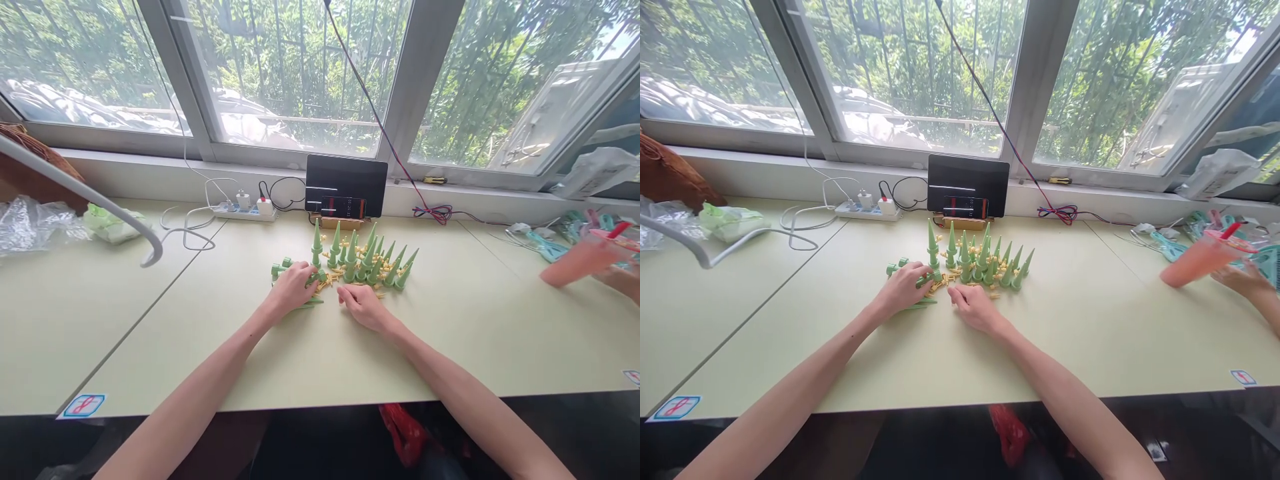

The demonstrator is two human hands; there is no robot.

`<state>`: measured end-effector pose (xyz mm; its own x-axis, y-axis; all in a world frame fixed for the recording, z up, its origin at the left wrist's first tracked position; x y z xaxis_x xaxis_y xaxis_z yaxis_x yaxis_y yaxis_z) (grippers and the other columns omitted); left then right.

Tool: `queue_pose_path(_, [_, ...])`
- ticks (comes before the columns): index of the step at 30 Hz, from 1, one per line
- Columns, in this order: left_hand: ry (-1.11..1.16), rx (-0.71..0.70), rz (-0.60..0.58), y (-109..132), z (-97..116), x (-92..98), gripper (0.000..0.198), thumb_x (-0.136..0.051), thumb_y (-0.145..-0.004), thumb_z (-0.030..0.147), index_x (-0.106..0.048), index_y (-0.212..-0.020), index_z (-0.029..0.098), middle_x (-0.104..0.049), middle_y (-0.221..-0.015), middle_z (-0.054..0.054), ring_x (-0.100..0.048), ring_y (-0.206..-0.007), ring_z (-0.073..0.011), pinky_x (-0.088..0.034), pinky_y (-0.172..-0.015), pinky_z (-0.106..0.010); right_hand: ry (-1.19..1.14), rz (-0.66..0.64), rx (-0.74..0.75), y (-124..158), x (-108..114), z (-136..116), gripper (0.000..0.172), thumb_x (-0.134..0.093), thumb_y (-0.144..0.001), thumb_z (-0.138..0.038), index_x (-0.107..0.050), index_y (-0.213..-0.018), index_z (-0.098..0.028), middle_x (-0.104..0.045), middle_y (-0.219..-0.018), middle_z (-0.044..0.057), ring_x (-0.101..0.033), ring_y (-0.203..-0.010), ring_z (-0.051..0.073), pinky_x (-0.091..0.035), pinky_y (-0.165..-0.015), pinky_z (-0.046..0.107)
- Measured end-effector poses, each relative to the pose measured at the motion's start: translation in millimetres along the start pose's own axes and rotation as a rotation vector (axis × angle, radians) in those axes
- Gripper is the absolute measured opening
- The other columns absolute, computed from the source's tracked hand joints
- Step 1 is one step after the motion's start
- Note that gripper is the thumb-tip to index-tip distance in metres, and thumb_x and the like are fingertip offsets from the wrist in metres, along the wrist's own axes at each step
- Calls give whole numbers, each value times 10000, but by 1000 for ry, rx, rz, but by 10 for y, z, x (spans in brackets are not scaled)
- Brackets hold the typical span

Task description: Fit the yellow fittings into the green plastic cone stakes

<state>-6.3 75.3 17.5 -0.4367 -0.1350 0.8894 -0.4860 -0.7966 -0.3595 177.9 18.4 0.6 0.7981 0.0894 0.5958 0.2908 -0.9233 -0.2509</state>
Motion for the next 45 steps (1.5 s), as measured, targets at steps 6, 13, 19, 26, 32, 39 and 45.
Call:
queue_pose_path(6, [-8,-14,-19,26,33,-31,182,-501,-853,194,-667,-928,189,-637,-880,-99,-622,-868,-261,-487,-724,-346,-4,-1,11,-3,-5,8,472,-339,-993,-450,-537,-659,-182,-522,-596,-12,-449,-559,124,-320,-579,257])
queue_pose_path(13, [44,-3,-33,37,22,-54,243,-495,-825,123,-661,-987,196,-671,-901,-110,-617,-947,-288,-492,-761,-365,11,-7,12,1,0,1,483,-332,-990,-467,-548,-663,-183,-518,-591,-7,-450,-564,129,-336,-581,257])
queue_pose_path(19, [103,16,-14,36,-7,-57,247,-516,-812,145,-664,-1000,206,-687,-878,-96,-618,-944,-289,-501,-760,-368,27,-5,16,-2,-1,3,488,-329,-988,-471,-549,-662,-182,-511,-585,-5,-442,-563,131,-335,-582,259])
queue_pose_path(26, [109,34,-30,27,10,-54,217,-528,-829,158,-660,-997,192,-670,-909,-101,-625,-945,-285,-501,-767,-362,30,-4,16,5,-4,7,453,-350,-985,-438,-525,-651,-187,-471,-571,-15,-411,-549,125,-314,-566,258])
queue_pose_path(32, [96,63,-24,18,26,-36,237,-464,-904,170,-626,-1077,174,-637,-1003,-108,-638,-890,-251,-491,-746,-343,20,-10,22,4,-7,7,431,-367,-981,-417,-510,-647,-186,-482,-584,-15,-414,-555,121,-318,-569,253])
queue_pose_path(39, [258,15,176,8,80,45,220,-512,-900,195,-604,-1100,191,-644,-965,-65,-604,-717,-158,-486,-734,-293,26,-10,22,10,-11,4,411,-387,-974,-401,-473,-637,-183,-467,-586,-18,-393,-552,112,-304,-557,252])
queue_pose_path(45, [617,109,127,28,169,72,336,-563,-876,328,-572,-1180,185,-610,-824,-22,-520,-582,-107,-467,-548,-231,18,24,10,14,-6,-6,345,-434,-957,-390,-460,-679,-187,-399,-565,-45,-337,-525,101,-266,-526,249])
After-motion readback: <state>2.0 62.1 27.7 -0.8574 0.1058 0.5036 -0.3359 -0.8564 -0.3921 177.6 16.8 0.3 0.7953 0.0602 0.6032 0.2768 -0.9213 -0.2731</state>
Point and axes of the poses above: each hand's wrist, its own y-axis away from the middle knuckle, its own x-axis out of the back of the hand, z = x × y, the point moved 3 cm from there along -y, towards the middle knuckle
